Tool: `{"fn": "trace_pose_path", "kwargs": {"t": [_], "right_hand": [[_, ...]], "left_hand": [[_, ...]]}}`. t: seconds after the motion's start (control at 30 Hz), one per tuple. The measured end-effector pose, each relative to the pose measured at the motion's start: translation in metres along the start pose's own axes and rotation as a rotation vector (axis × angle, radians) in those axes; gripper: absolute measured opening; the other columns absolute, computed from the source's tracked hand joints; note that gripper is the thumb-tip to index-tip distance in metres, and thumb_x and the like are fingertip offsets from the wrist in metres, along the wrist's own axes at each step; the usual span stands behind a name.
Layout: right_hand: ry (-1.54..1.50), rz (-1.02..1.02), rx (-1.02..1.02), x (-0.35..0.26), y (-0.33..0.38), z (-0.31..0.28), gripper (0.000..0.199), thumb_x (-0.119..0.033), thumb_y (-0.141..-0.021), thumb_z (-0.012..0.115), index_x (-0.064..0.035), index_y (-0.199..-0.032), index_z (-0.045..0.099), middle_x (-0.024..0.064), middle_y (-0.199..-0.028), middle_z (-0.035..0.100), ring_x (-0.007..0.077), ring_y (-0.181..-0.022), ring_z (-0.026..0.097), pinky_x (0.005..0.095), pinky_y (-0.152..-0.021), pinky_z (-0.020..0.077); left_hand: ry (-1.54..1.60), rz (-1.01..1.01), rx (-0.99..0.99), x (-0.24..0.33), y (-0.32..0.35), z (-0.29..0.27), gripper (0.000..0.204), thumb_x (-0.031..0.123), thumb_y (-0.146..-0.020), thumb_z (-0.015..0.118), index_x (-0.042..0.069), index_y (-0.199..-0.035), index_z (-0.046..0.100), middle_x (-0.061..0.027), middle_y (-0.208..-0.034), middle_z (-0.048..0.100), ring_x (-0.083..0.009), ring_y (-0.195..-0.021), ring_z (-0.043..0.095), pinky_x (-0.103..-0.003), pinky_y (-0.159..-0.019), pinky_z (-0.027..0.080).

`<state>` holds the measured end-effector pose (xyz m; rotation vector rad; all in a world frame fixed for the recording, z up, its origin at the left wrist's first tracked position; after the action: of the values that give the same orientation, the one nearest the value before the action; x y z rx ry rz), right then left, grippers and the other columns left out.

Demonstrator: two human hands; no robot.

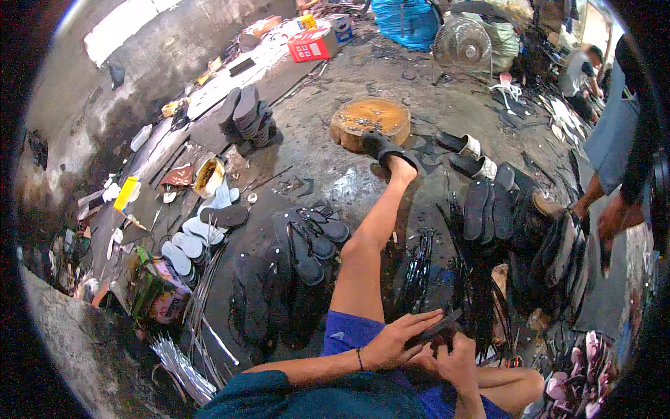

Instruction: The person sits on the ground and assembles black sandals by threading straps through holes in the soles. They repeatedly pick up straps, thread them through the sole, and adjust the fit, working on multiple sandals in a cluttered outdoor area.

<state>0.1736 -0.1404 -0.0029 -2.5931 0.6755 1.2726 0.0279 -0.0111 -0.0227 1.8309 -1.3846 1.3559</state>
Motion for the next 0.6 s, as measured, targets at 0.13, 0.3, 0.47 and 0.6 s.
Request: {"fn": "trace_pose_path", "kwargs": {"t": [0.13,0.3,0.47,0.6], "right_hand": [[0.016,0.091,-0.042,0.024,0.005,0.0,0.016,-0.012,-0.084,0.065,0.0008,-0.093,0.065,0.0204,-0.083,0.068,0.0361,-0.076,0.068,0.0415,-0.069,0.0517],[0.028,0.046,0.208,0.022,-0.015,-0.006,0.012,-0.009,-0.086,0.067,0.0008,-0.093,0.068,0.0172,-0.081,0.065,0.029,-0.075,0.066,0.0364,-0.069,0.051],[0.247,0.103,0.154,0.058,-0.015,-0.008,0.014,-0.015,-0.089,0.068,-0.0033,-0.097,0.065,0.0161,-0.087,0.066,0.0346,-0.081,0.065,0.0431,-0.073,0.0514],[0.389,0.15,0.091,0.065,-0.021,-0.017,0.017,-0.023,-0.091,0.065,-0.0079,-0.099,0.065,0.0146,-0.092,0.069,0.038,-0.09,0.066,0.0475,-0.079,0.0506]], "left_hand": [[-0.013,-0.029,0.029,0.005,-0.001,0.004,0.065,0.006,-0.089,0.066,0.01,-0.15,0.043,-0.0141,-0.155,0.041,-0.0347,-0.137,0.046,-0.042,-0.111,0.042],[-0.072,-0.131,0.217,-0.021,0.008,0.026,0.067,0.012,-0.09,0.065,0.006,-0.151,0.039,-0.0251,-0.147,0.045,-0.0423,-0.131,0.05,-0.044,-0.106,0.045],[-0.116,-0.454,-0.246,-0.061,0.06,0.055,0.057,0.023,-0.088,0.07,0.002,-0.136,0.047,-0.0265,-0.122,0.058,-0.0457,-0.111,0.059,-0.048,-0.092,0.051],[-0.235,-0.342,-0.238,-0.047,0.038,0.027,0.049,0.027,-0.088,0.071,0.001,-0.124,0.05,-0.0258,-0.107,0.06,-0.0454,-0.103,0.061,-0.051,-0.084,0.051]]}}
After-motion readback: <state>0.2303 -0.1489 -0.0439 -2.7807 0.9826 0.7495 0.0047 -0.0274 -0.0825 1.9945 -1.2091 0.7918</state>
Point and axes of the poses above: each hand's wrist, its own y-axis away from the middle knuckle, its own z-axis out of the palm, x = y × z, the point moved 1 cm from there along -y, towards the middle knuckle
